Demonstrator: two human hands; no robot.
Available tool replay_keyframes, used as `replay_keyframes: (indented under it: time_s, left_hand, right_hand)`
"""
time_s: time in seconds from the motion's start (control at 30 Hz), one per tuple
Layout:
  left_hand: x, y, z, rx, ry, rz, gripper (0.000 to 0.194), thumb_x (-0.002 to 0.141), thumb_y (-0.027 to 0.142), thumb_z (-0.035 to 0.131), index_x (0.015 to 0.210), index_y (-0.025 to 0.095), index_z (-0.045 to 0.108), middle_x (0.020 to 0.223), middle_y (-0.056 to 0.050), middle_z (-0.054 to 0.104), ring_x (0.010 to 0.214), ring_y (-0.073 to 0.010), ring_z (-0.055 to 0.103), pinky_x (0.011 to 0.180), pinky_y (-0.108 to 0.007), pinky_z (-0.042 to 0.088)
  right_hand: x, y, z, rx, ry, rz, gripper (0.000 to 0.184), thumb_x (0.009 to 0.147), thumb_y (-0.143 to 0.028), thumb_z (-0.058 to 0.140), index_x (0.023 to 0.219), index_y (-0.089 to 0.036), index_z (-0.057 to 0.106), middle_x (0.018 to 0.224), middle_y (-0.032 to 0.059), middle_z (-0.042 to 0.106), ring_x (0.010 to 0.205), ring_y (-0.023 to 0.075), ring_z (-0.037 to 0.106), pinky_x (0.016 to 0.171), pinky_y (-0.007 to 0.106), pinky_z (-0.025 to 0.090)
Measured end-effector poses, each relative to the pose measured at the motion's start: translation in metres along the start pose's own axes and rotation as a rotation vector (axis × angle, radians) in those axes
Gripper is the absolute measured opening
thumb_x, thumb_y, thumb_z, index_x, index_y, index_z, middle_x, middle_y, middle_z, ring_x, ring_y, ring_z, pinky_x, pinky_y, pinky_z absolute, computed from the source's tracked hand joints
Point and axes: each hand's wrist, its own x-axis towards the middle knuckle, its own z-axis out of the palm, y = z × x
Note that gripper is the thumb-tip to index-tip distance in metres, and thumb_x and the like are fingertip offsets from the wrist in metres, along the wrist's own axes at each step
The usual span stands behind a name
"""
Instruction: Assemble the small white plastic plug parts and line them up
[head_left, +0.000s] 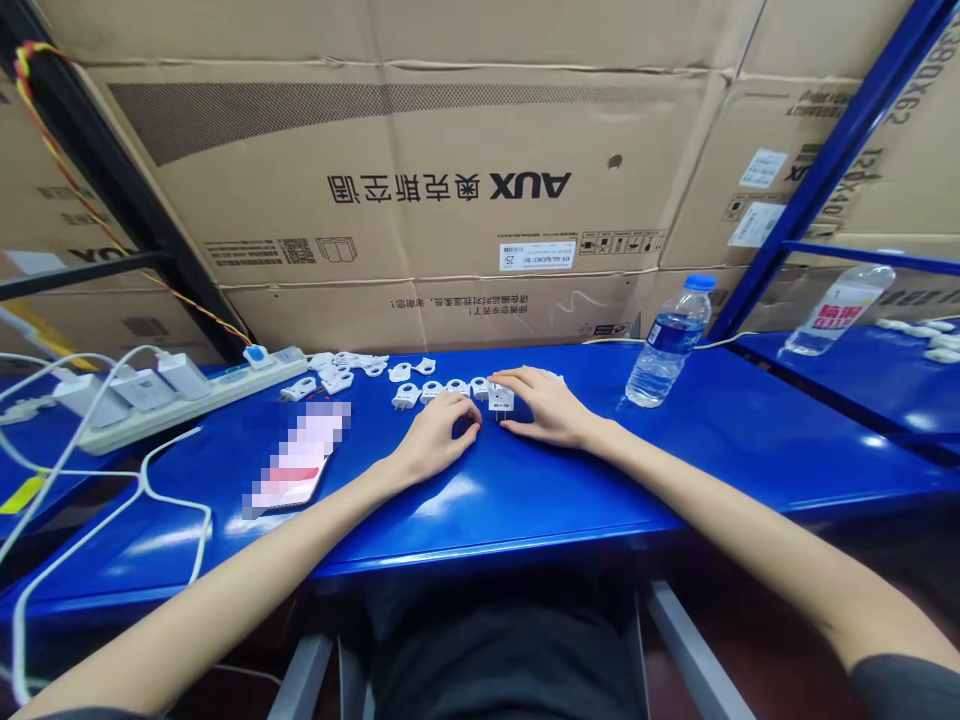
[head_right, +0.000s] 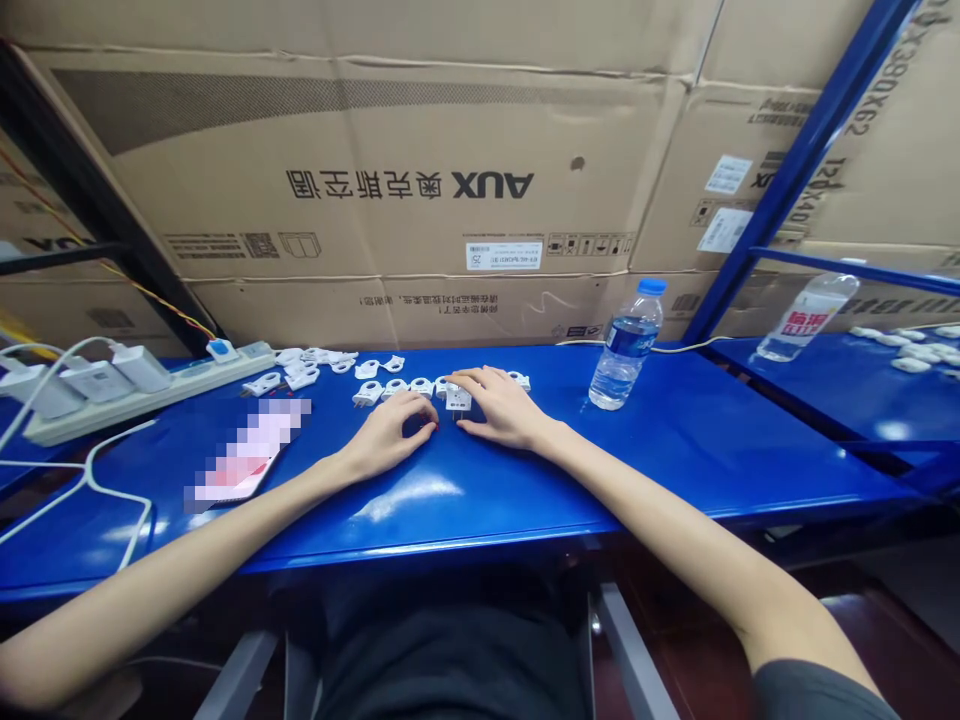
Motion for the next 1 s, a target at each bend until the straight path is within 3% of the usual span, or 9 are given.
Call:
replay_keyframes:
  time_s: [0.23,0.5,0.83,1.0]
  left_hand:
    - [0.002,0.002,-0.001,-0.067,0.149,-0.030,0.012,0.100,0.028,0.053,0.097,0.022,0.063,0.098,-0.005,0.072,0.095,-0.0240,0.064,0.092,-0.043,0.051]
    - [0.003,0.008,-0.002,-0.232,0.176,-0.103,0.010,0.097,0.029,0.057,0.101,0.023,0.063,0.097,-0.003,0.074,0.084,-0.0201,0.069,0.076,-0.035,0.056]
    - [0.004,0.010,-0.001,-0.368,0.254,-0.127,0.014,0.095,0.034,0.064,0.101,0.023,0.063,0.099,-0.005,0.074,0.092,-0.0209,0.074,0.080,-0.036,0.064]
    - [0.004,0.012,0.000,-0.449,0.298,-0.211,0.021,0.095,0.043,0.064,0.098,0.022,0.059,0.100,-0.005,0.070,0.089,-0.0215,0.077,0.067,-0.032,0.066]
  right_hand:
    - [0.000,-0.004,0.000,0.008,-0.023,0.003,0.064,0.095,-0.034,0.071,0.154,-0.022,0.049,0.150,0.0159,0.061,0.138,0.0357,0.057,0.115,0.058,0.047]
    - [-0.001,-0.010,0.000,0.010,-0.050,-0.011,0.067,0.093,-0.031,0.073,0.154,-0.020,0.048,0.151,0.0176,0.060,0.141,0.0364,0.056,0.115,0.058,0.047]
    - [-0.001,-0.012,0.000,0.007,-0.049,-0.007,0.066,0.093,-0.032,0.072,0.154,-0.023,0.049,0.151,0.0165,0.061,0.140,0.0361,0.057,0.113,0.058,0.048]
    - [-0.001,-0.011,0.001,-0.009,-0.046,-0.008,0.066,0.093,-0.032,0.073,0.153,-0.020,0.050,0.151,0.0173,0.061,0.139,0.0362,0.057,0.113,0.057,0.048]
